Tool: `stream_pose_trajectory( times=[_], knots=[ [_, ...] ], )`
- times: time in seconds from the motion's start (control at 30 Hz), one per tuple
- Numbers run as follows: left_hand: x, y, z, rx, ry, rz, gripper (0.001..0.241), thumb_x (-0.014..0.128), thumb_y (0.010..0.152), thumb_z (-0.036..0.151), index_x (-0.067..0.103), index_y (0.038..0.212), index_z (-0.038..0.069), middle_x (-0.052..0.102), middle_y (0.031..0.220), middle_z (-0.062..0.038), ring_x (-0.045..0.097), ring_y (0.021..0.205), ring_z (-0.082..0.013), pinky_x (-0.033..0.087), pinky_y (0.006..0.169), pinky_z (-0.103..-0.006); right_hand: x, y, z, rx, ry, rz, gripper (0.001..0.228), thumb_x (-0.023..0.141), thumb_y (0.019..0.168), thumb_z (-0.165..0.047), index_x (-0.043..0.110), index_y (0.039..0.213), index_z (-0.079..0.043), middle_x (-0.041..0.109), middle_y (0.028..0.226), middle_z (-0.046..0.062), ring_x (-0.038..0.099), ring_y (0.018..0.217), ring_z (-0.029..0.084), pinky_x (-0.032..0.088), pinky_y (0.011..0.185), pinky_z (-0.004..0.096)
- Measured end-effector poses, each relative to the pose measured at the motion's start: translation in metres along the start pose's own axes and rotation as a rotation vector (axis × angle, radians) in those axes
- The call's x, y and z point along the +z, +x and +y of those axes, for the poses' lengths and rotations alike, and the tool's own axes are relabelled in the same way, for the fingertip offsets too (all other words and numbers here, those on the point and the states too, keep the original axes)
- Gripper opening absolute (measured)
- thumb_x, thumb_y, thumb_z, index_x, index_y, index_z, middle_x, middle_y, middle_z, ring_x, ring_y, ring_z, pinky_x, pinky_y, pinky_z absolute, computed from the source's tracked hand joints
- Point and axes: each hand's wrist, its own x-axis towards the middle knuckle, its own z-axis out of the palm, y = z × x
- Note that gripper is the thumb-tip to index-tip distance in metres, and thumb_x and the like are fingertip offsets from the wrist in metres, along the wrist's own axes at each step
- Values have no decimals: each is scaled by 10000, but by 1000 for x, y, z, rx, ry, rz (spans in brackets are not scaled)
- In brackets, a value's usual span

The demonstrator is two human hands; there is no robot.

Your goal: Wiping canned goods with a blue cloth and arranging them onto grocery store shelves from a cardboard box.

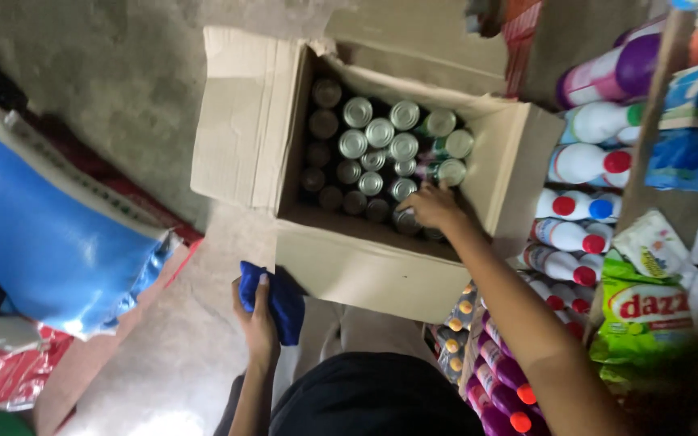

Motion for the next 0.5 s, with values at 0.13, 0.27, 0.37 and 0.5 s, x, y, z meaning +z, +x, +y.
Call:
stream_pose_trajectory(
  times=[0.13,0.27,0.37,0.5],
  knots=[
    [0,7,3,51,-33,14,246,600,1008,202,575,1152,4,598,914,-83,533,786,-140,474,760,-258,4,-11,-7,-33,74,154,504,695,782,19,786,1147,-316,756,1031,17,594,1050,284,203,1158,745],
    [2,3,20,191,141,47,281,607,979,237,563,1139,9,617,941,-111,550,826,-184,471,815,-306,9,-15,-16,36,48,40,564,679,815,-89,696,1287,-399,755,1044,25,574,1109,258,243,998,491],
    [17,9,36,495,407,-52,387,667,827,141,570,1175,1,611,1021,-168,588,887,-291,498,859,-389,5,-18,-12,19,98,69,544,677,815,-51,717,1253,-370,740,925,52,579,1042,255,233,1031,476],
    [54,17,59,518,943,-489,614,861,689,177,640,1261,168,577,1309,-181,702,1011,-484,567,853,-590,34,-4,2,29,140,52,420,614,908,-193,684,1295,-339,758,1130,146,547,1261,302,281,1046,513]
  ],
)
